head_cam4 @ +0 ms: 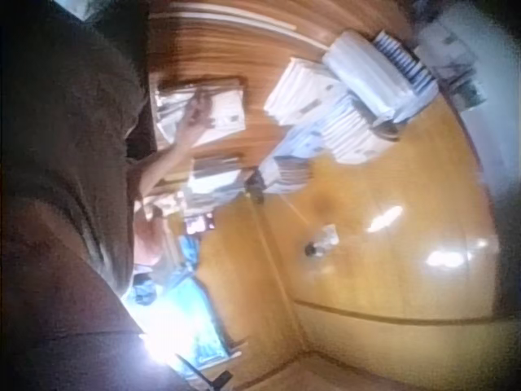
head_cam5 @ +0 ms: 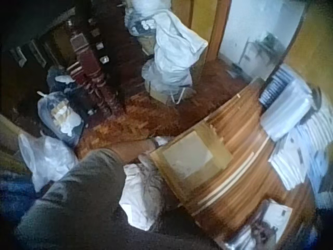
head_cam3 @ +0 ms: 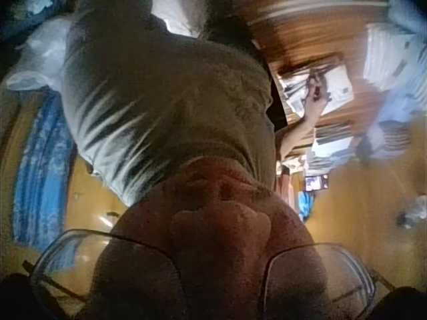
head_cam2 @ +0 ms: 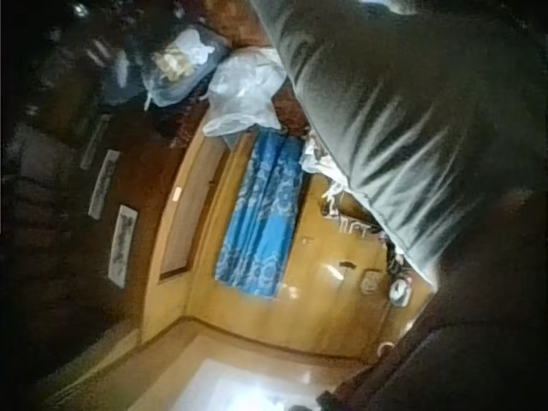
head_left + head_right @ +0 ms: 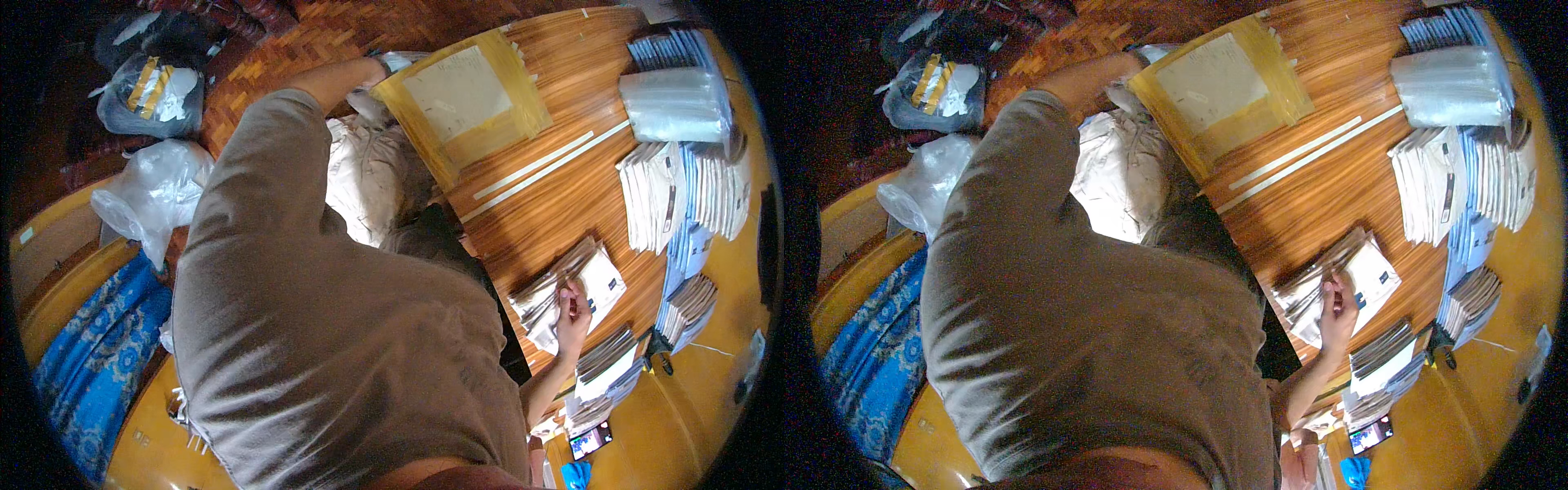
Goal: The person sorts through garment pieces on a table and from a bag on the floor, picking up and examining various straps and fabric items.
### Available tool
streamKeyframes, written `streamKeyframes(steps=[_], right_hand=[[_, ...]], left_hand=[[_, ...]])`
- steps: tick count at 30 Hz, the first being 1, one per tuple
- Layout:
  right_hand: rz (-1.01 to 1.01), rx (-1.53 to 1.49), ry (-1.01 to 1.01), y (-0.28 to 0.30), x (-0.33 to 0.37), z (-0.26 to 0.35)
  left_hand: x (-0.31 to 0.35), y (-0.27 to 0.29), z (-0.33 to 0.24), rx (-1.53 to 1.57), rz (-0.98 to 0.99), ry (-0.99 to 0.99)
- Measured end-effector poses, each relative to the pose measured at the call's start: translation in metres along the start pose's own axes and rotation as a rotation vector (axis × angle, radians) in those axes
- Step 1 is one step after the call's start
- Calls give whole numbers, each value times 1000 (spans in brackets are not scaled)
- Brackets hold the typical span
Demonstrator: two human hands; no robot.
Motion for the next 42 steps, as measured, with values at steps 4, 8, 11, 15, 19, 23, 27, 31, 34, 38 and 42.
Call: streamKeyframes(steps=[4,8,11,15,19,23,27,31,34,38,42], right_hand=[[-29,-20,69,1,-1,-8],[-42,-35,34,2,1,-9],[-39,19,-17,3,1,-8],[-35,-20,40,1,1,-6],[-16,-96,34,-2,-8,-20],[29,-133,0,0,-11,-25],[51,-164,-19,-4,-11,-24],[61,-141,-6,-1,-14,-22],[39,-77,19,3,-9,-10],[-260,334,137,22,5,70],[-182,17,413,15,9,133]], left_hand=[[2,-2,-4,-20,28,11],[4,-7,-3,-18,56,26],[24,-14,20,126,63,39],[61,-5,27,630,104,86],[83,20,-7,1172,176,100],[90,36,-10,910,-9,193],[117,74,-19,582,-160,234],[159,126,-36,561,-511,34],[185,140,-54,646,-861,-201],[215,149,-97,979,-944,-387],[219,159,-126,1064,-972,-450]])
Point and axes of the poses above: each hand's wrist, its own x-axis away from the middle knuckle, its own y-axis out of the back of the hand, z = x × y, the point moved 5 cm from there along -x, towards the middle knuckle, and after that the axes turned 14 degrees about -y, right-handed, at the moved point
